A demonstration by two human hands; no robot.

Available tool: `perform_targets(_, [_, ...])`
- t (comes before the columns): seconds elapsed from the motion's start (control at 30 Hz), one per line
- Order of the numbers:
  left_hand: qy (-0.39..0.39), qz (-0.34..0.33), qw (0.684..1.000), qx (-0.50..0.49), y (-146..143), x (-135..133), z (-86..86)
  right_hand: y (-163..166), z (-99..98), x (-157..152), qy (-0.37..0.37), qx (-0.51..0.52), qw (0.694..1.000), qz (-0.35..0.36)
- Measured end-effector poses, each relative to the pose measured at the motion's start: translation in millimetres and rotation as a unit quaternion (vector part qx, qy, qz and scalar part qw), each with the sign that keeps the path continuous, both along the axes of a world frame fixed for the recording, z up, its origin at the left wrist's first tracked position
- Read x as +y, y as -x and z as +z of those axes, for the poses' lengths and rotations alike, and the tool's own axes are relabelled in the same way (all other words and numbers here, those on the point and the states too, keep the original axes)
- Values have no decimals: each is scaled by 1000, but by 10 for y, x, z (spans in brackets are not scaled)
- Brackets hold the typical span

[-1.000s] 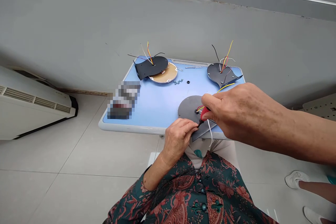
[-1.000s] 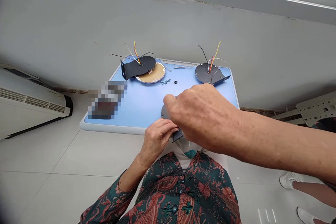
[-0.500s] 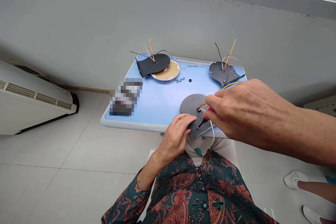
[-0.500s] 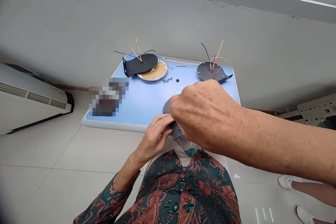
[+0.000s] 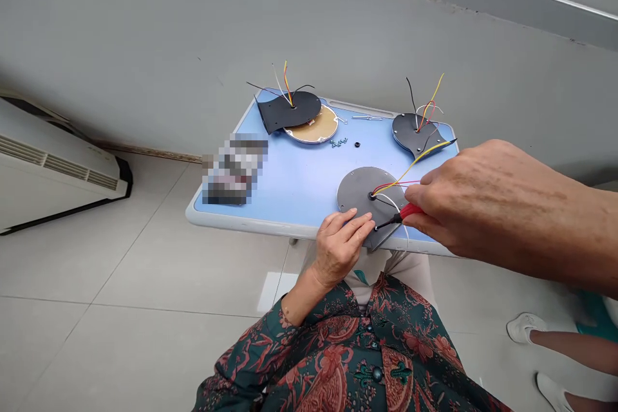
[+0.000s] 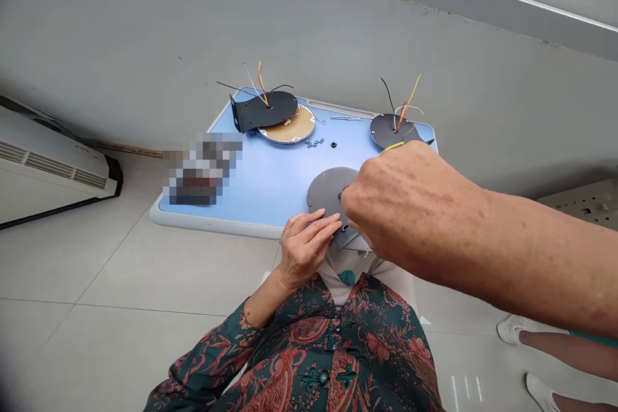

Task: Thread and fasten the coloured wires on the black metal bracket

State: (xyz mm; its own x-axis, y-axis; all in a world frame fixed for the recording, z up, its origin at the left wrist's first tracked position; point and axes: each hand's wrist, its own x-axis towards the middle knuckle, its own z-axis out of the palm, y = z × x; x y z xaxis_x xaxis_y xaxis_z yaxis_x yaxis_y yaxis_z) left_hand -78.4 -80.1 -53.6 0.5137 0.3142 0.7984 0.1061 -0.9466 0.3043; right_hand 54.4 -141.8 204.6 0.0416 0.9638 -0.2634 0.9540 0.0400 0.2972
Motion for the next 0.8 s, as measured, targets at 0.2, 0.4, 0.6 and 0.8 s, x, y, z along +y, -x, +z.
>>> perform_targets(0.2, [11,12,1000,7,-22,-28,16,2,29,49,135,-102,986,9])
perform_targets(0.4, [9,12,1000,13,-16,-19,18,-36,-129,-11,133,-59,989,38])
perform_targets(0.6, [12,5,1000,3,-20,-19,26,24,-232,41,133,-44,990,-18])
perform_targets(0.8, [20,12,1000,11,-33,-34,-9,-72,-297,134,115,25,973,-197])
